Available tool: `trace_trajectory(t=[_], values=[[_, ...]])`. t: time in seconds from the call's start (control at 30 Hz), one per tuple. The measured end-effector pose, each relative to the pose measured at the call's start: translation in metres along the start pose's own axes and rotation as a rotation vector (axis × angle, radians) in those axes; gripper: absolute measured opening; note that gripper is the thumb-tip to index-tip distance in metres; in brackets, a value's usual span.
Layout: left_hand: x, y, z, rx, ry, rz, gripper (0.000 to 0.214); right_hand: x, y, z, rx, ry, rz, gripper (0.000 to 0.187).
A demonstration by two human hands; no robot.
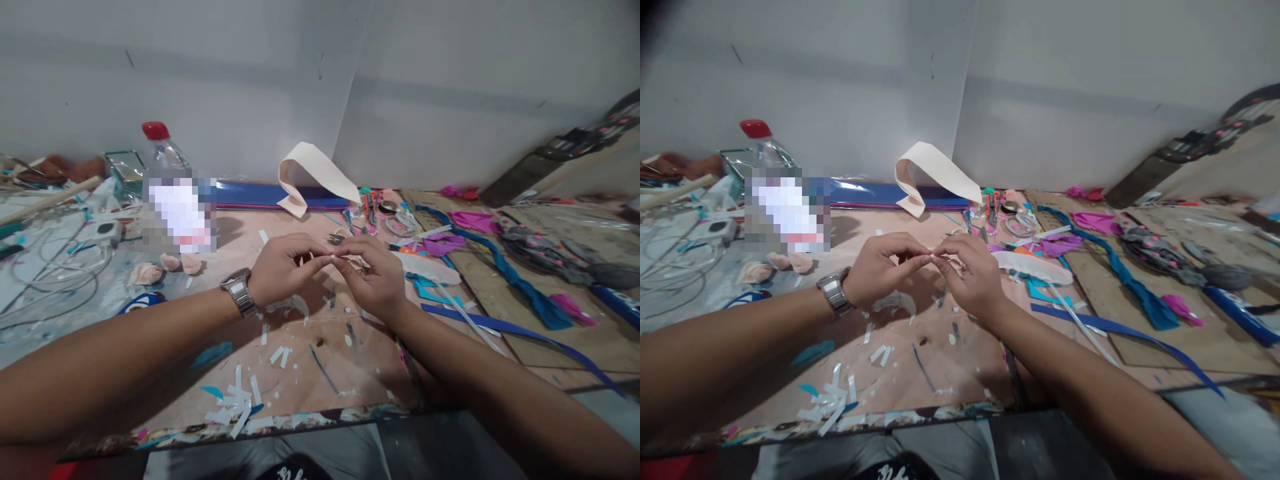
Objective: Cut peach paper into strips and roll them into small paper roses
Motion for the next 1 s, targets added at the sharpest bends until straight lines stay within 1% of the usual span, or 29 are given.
trace_trajectory(t=[0.17,0.27,0.47,0.6,0.67,0.83,1.0], values=[[-0.0007,-0.0002,0.0011,0.058,-0.006,0.001,0.026,0.0009,-0.0012,0.0006,0.004,0.005,0.006,0.004],[-0.0004,-0.0006,0.0017,0.071,0.013,0.021,0.027,0.0014,-0.001,0.0007,0.009,0.003,0.023,0.004],[0.0004,-0.0012,0.0004,0.042,0.161,0.157,0.027,0.0027,0.0,0.0007,0.032,-0.011,0.006,0.007],[-0.0008,-0.0026,0.0004,0.007,0.213,0.194,0.027,0.0031,0.0002,0.0014,0.009,-0.008,-0.002,0.013],[-0.0007,-0.0031,0.0008,-0.005,0.202,0.202,0.025,0.0034,-0.0001,0.0019,0.004,-0.024,0.001,0.012],[0.0002,-0.0024,0.0004,0.017,0.159,0.181,0.024,0.0043,-0.0011,0.0028,0.023,-0.003,-0.006,0.01],[0.0008,-0.0011,0.0011,0.054,0.054,0.078,0.025,0.0048,-0.0006,0.0026,0.031,-0.008,-0.027,0.011]])
Point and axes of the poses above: each hand's wrist, its own y-axis away from the middle knuckle, its own z-axis out of the back of the hand, x = y × z, the point moved 1 cm from there along -y, towards the middle knuckle, and after that the axes turned 13 degrees about -z, right-handed, at the moved point
